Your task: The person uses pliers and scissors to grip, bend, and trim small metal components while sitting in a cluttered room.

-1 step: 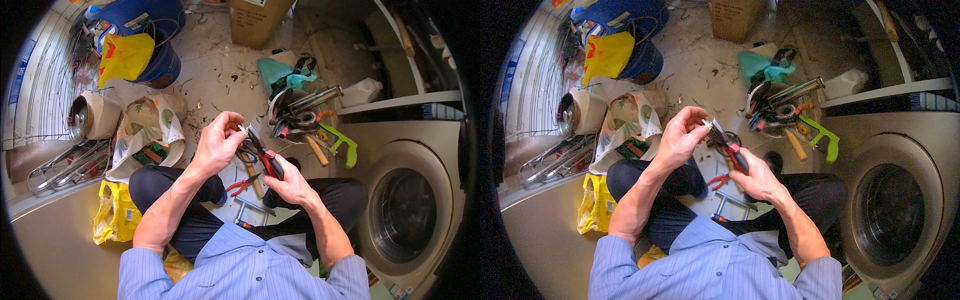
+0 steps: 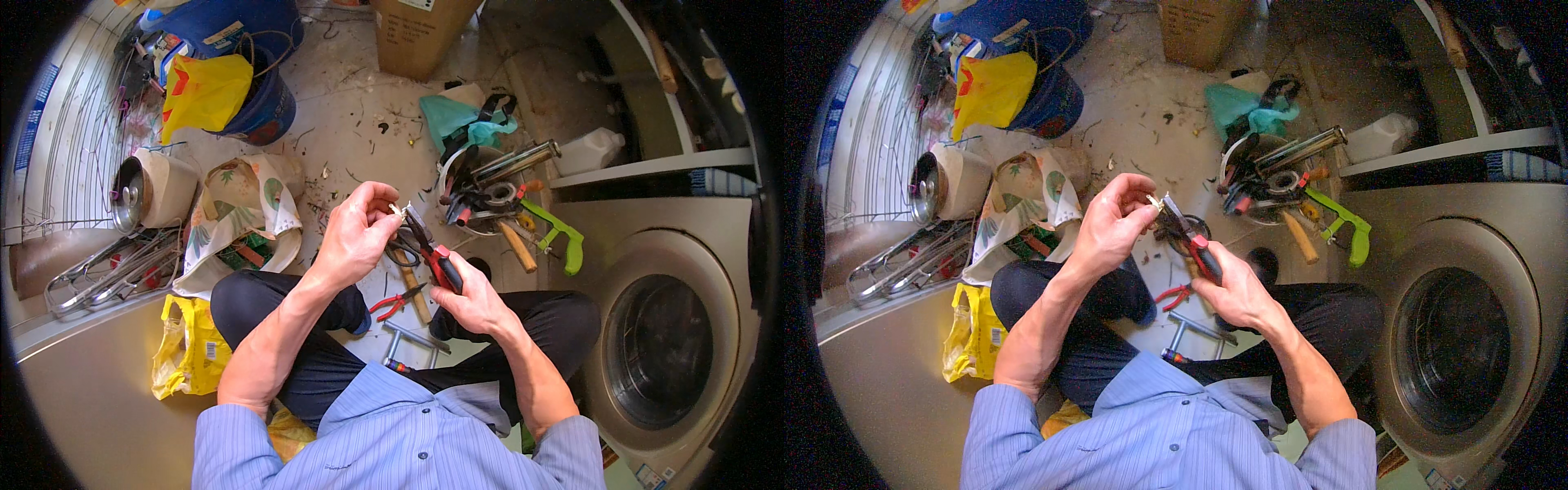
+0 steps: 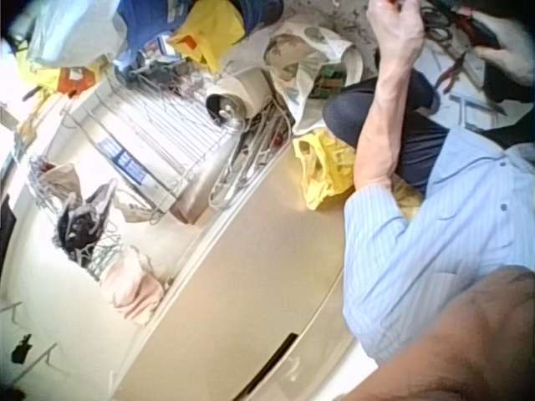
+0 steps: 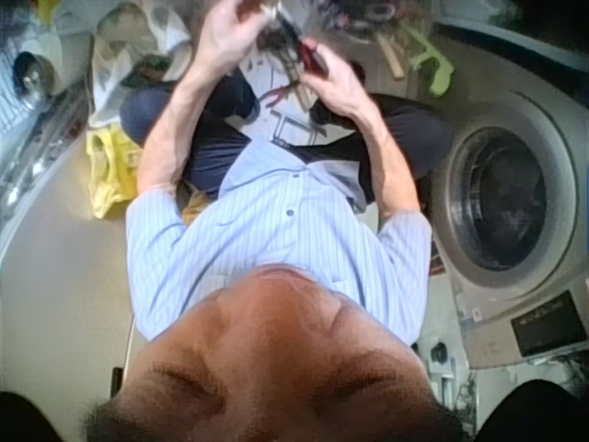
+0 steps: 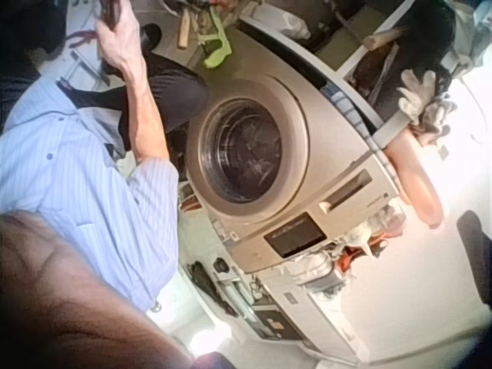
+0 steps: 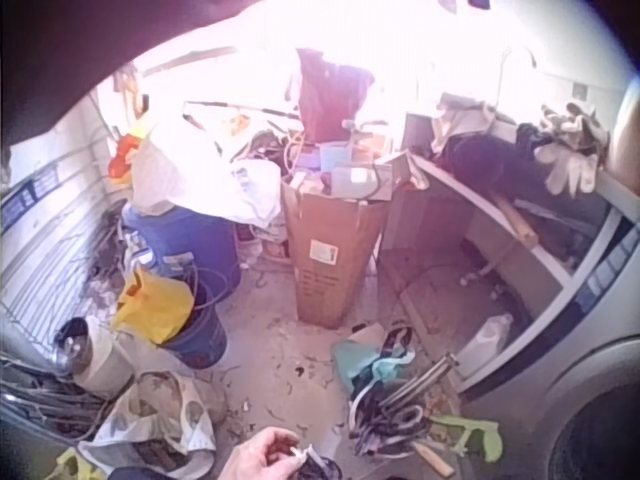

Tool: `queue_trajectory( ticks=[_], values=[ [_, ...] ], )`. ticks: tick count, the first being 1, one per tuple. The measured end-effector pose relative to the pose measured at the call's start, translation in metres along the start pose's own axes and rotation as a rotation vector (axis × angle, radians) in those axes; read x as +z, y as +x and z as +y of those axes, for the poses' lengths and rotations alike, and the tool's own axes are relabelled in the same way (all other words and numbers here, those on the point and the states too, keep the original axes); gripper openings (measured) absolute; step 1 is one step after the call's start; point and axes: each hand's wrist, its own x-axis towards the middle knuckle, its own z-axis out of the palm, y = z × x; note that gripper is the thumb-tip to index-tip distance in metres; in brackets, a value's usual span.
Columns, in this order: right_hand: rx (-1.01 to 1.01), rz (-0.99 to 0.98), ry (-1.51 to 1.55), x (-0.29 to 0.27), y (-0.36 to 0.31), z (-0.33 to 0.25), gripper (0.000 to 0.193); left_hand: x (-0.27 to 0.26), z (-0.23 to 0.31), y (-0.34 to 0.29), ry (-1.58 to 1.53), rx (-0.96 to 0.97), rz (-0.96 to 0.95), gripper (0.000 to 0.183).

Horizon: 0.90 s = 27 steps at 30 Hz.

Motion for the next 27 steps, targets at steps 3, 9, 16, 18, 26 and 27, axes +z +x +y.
queue_trajectory(
  ticks=[3, 9, 16, 18, 26, 27],
  values=[
    [-0.066, 0.031, -0.021, 0.004, 0.002, 0.013, 0.045, 0.003, -0.002, 0.0, 0.021, 0.022, 0.02, 0.024],
    [0.017, 0.037, 0.024, 0.009, 0.005, 0.027, 0.042, 0.008, 0.003, 0.0, 0.022, -0.01, 0.041, 0.019],
    [-0.117, 0.117, 0.003, 0.01, 0.001, 0.013, 0.042, 0.011, 0.004, -0.001, -0.039, 0.012, 0.091, 0.016],
    [-0.2, 0.157, -0.068, 0.006, 0.002, 0.009, 0.048, 0.011, 0.004, -0.001, -0.075, 0.012, 0.097, 0.015],
    [-0.249, 0.177, -0.108, 0.005, 0.002, 0.012, 0.044, 0.009, 0.006, -0.004, -0.019, 0.046, 0.098, 0.013],
    [-0.247, 0.184, -0.126, 0.006, 0.002, 0.01, 0.043, 0.008, 0.006, -0.004, -0.021, 0.05, 0.095, 0.013]
  ],
)
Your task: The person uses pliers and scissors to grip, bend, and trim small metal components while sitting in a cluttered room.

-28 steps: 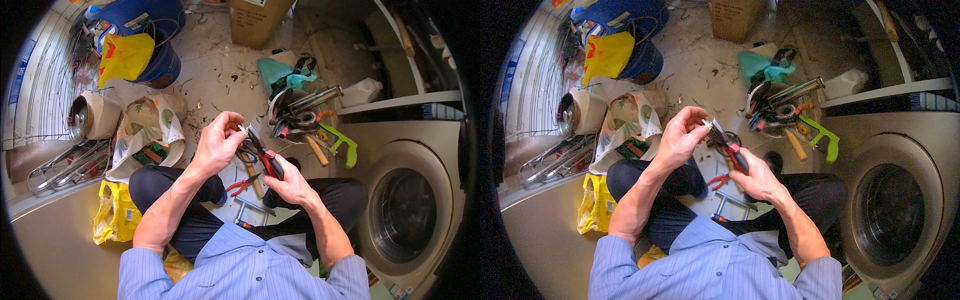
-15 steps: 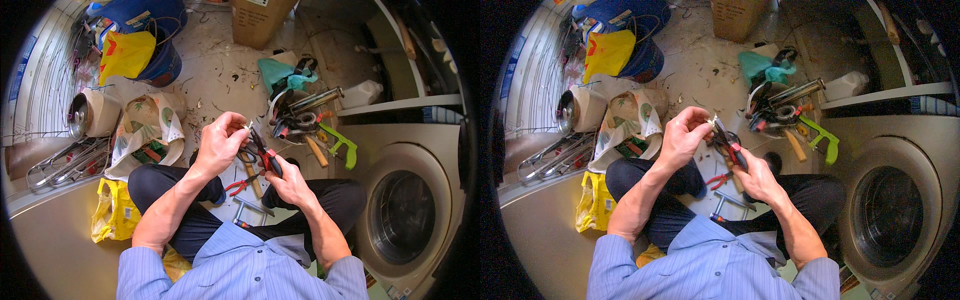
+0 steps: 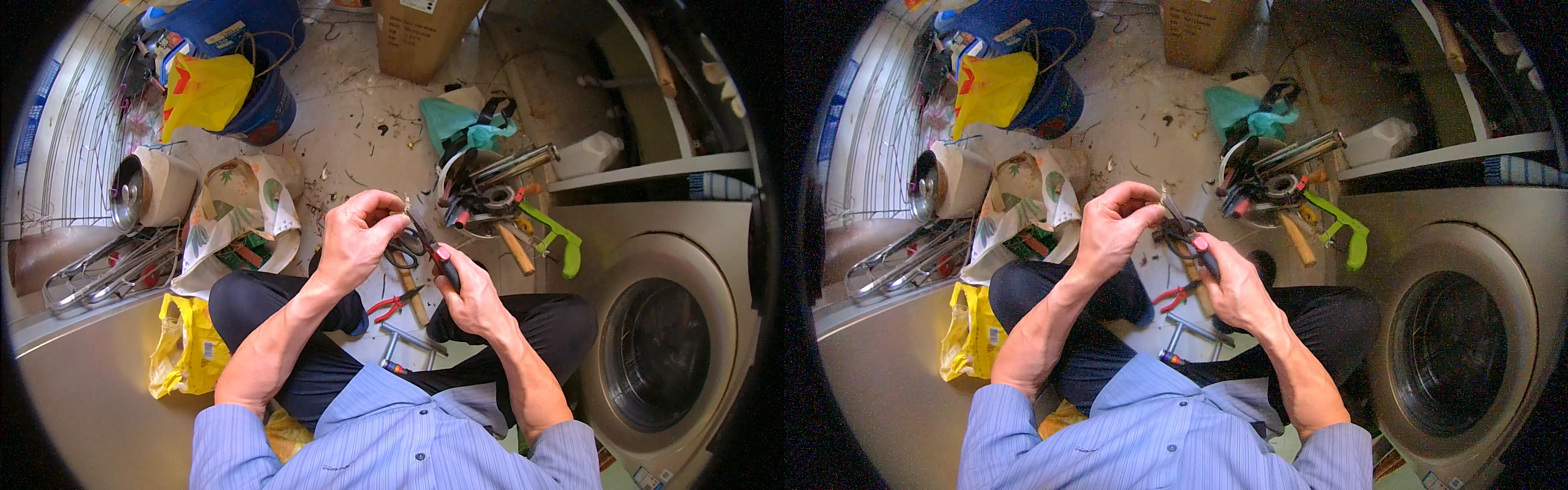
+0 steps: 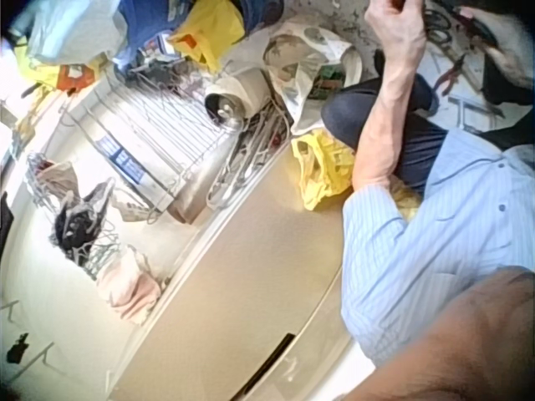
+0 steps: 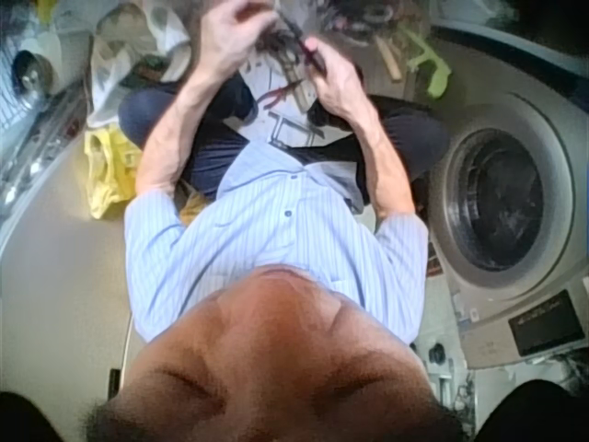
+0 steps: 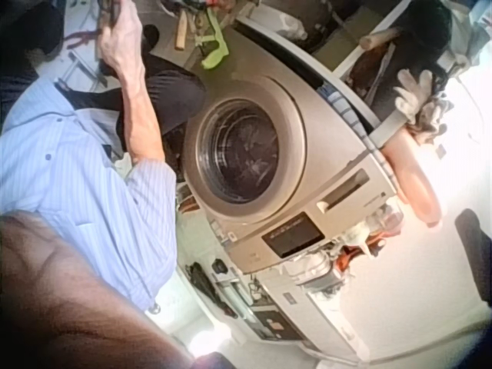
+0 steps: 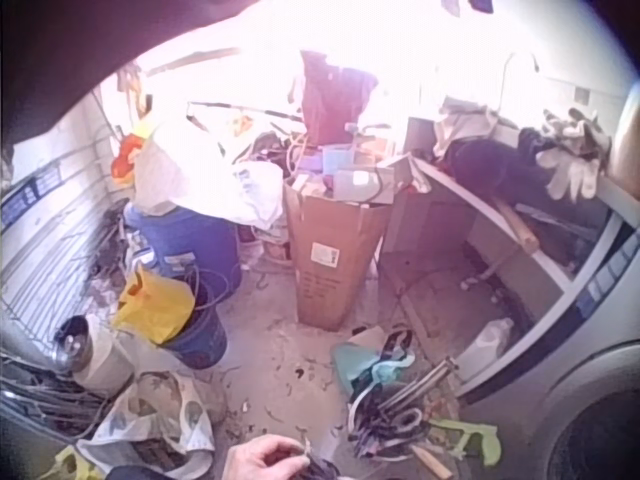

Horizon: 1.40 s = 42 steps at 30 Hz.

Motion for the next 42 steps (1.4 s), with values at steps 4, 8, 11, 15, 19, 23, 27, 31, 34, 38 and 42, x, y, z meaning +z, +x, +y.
queue_trajectory(
  ticks=[4, 8, 11, 15, 19, 23, 27, 31, 34, 38, 42],
  values=[
    [-0.029, 0.031, -0.04, 0.002, -0.001, 0.002, 0.039, 0.0, 0.003, -0.002, -0.027, -0.003, -0.017, 0.013],
    [-0.041, 0.066, -0.061, 0.005, -0.003, 0.001, 0.032, 0.0, 0.002, -0.005, -0.072, -0.028, -0.028, 0.014],
    [-0.041, 0.102, -0.088, 0.01, -0.004, 0.003, 0.028, -0.003, -0.003, -0.002, -0.07, -0.034, -0.07, 0.02],
    [0.044, -0.038, -0.069, 0.003, -0.005, 0.012, 0.038, -0.016, -0.001, 0.006, -0.321, -0.134, -0.187, 0.032],
    [-0.009, -0.088, -0.01, 0.0, -0.005, 0.012, 0.04, -0.026, 0.002, 0.009, -0.472, -0.296, -0.274, 0.028],
    [-0.067, -0.036, -0.001, 0.0, -0.004, 0.01, 0.037, -0.029, 0.006, 0.009, -0.494, -0.303, -0.302, 0.021],
    [-0.037, -0.062, 0.018, -0.005, -0.005, 0.01, 0.044, -0.027, 0.002, 0.009, -0.482, -0.313, -0.264, 0.02],
    [-0.082, 0.004, -0.076, -0.006, -0.004, 0.0, 0.039, -0.024, 0.0, 0.008, -0.507, -0.302, -0.247, 0.019],
    [0.009, -0.016, -0.071, -0.005, -0.007, -0.003, 0.033, -0.02, -0.009, 0.01, -0.524, -0.335, -0.253, 0.019],
    [-0.021, 0.1, -0.024, -0.006, -0.008, -0.004, 0.03, -0.011, -0.014, 0.004, -0.518, -0.395, -0.317, 0.018],
    [0.227, 0.093, 0.267, -0.014, -0.006, 0.0, 0.03, -0.022, -0.01, 0.005, -0.643, -0.321, -0.257, 0.016]
  ],
)
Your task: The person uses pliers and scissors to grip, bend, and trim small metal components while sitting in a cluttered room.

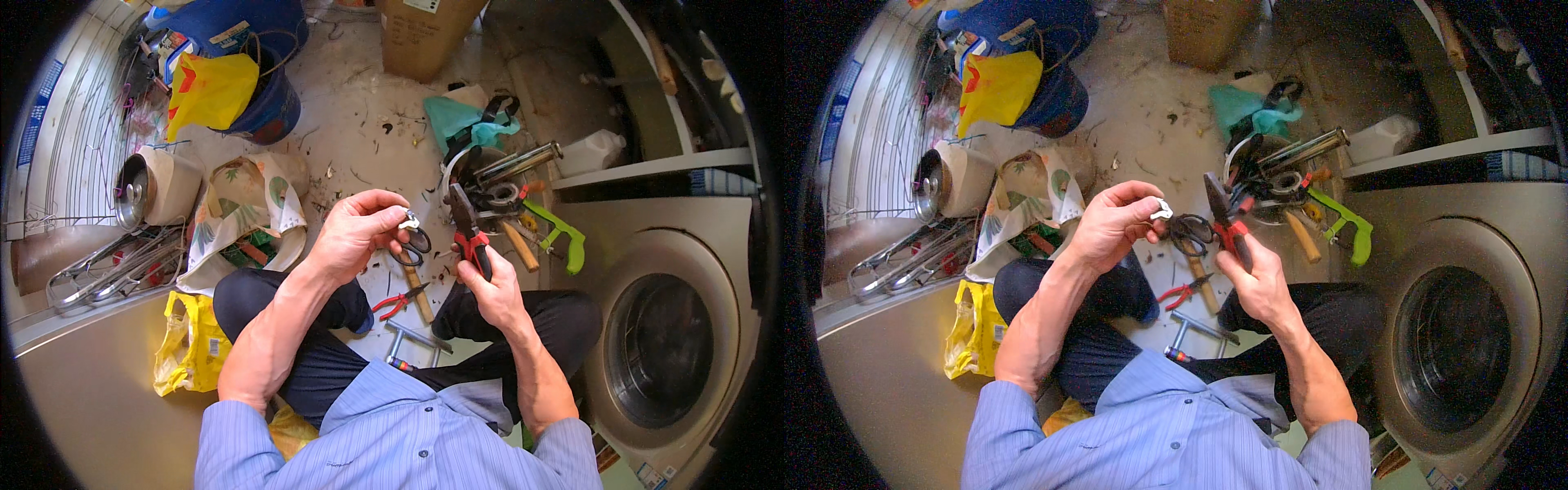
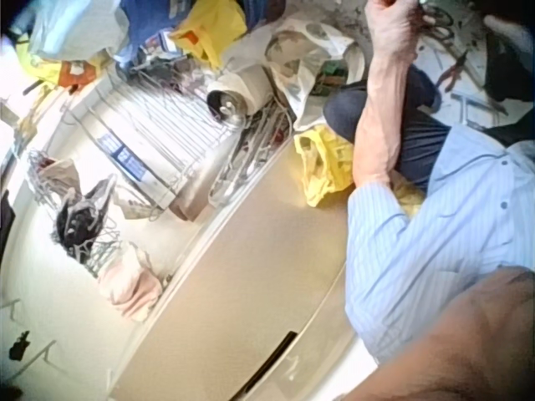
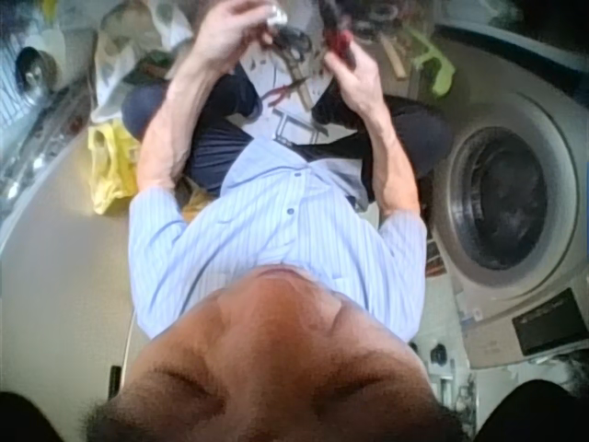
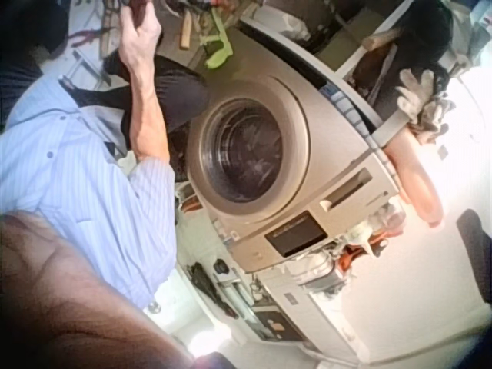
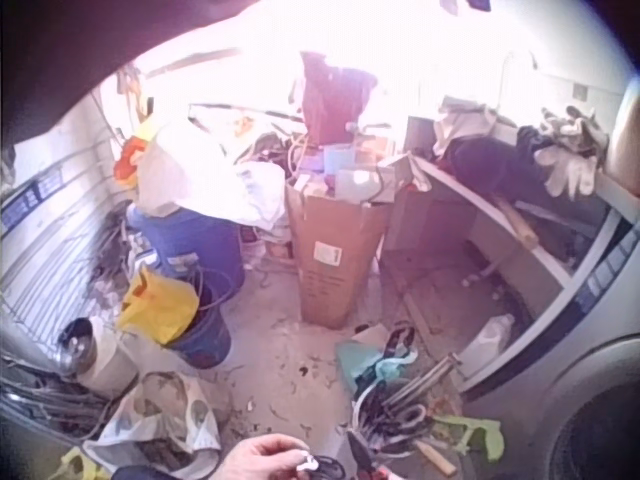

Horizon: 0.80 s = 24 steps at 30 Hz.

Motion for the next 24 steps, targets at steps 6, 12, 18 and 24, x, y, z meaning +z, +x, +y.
queue_trajectory(
  ticks=[6, 12, 18, 24],
  values=[
    [-0.025, -0.086, 0.033, 0.001, -0.004, -0.001, 0.035, 0.009, 0.012, -0.001, -0.03, 0.052, -0.003, 0.014],
    [0.0, -0.127, 0.043, 0.003, -0.005, -0.008, 0.035, 0.008, 0.013, -0.004, -0.032, 0.023, 0.023, 0.012],
    [-0.041, -0.167, -0.044, 0.0, -0.005, -0.005, 0.031, 0.006, 0.006, 0.001, -0.058, 0.086, 0.036, 0.013],
    [0.143, -0.253, 0.019, -0.005, -0.006, -0.015, 0.027, 0.004, 0.006, 0.001, -0.038, 0.065, 0.084, 0.018]
  ],
)
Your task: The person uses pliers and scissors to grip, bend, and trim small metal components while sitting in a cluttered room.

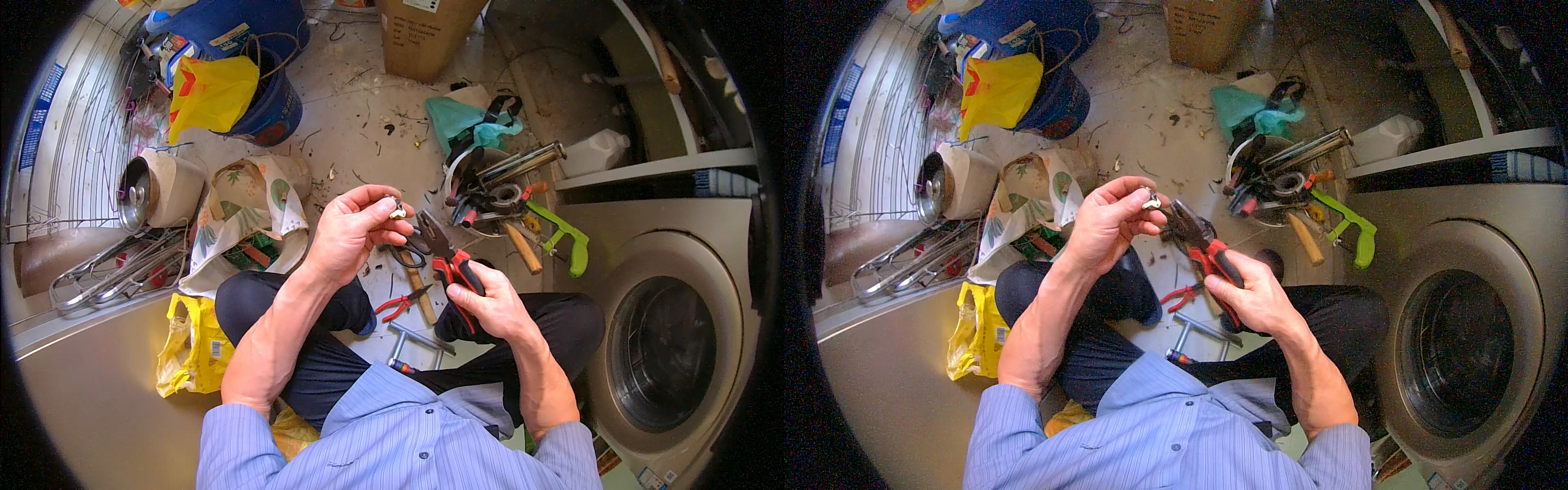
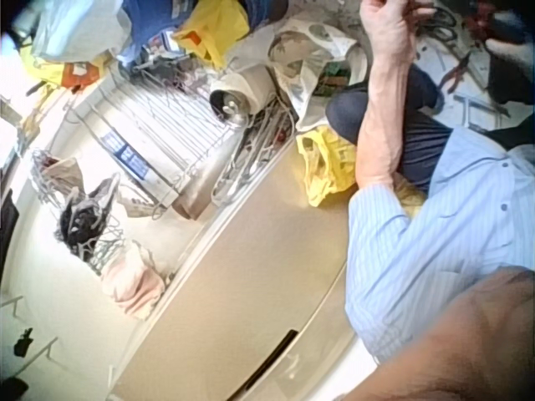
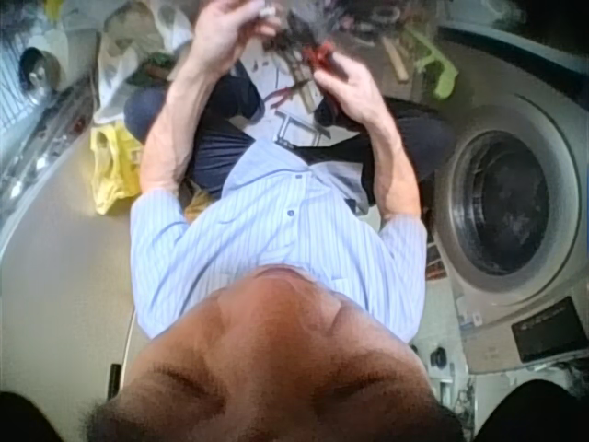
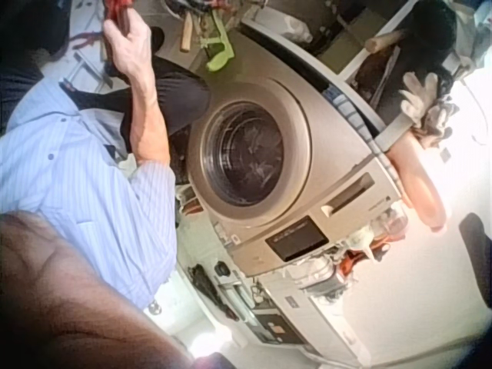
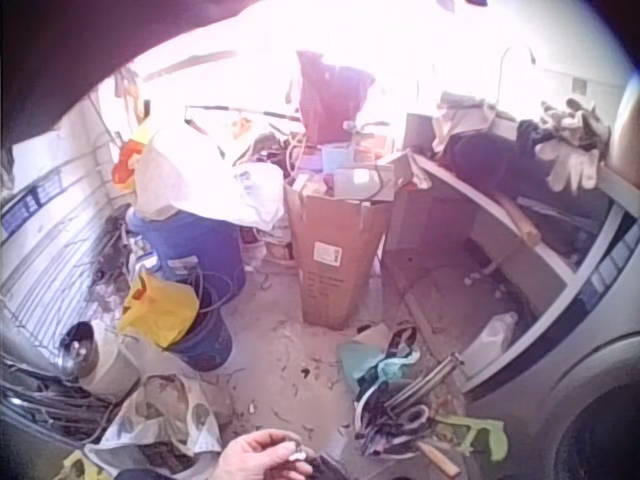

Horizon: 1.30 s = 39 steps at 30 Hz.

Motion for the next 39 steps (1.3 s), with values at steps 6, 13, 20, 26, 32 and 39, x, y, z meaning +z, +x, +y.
queue_trajectory(
  ticks=[6, 13, 20, 26, 32, 39],
  values=[
    [0.04, -0.051, 0.009, 0.0, -0.001, 0.007, 0.025, -0.003, 0.001, 0.001, -0.042, -0.073, -0.009, 0.018],
    [0.059, -0.022, -0.143, 0.0, -0.002, -0.015, 0.025, -0.002, 0.001, -0.001, -0.061, -0.068, -0.024, 0.019],
    [-0.287, 0.151, -0.406, 0.004, -0.001, -0.003, 0.029, -0.003, 0.0, 0.0, 0.013, -0.067, -0.047, 0.02],
    [-0.527, 0.283, -0.772, 0.0, 0.001, 0.006, 0.045, -0.003, -0.002, 0.001, 0.092, -0.088, -0.041, 0.019],
    [-0.583, 0.374, -1.041, -0.007, 0.001, 0.0, 0.047, -0.002, 0.0, 0.0, 0.15, -0.132, -0.054, 0.019],
    [-0.617, 0.397, -1.135, -0.012, 0.001, 0.001, 0.043, -0.001, 0.006, -0.001, 0.255, -0.241, -0.022, 0.02]
  ],
)
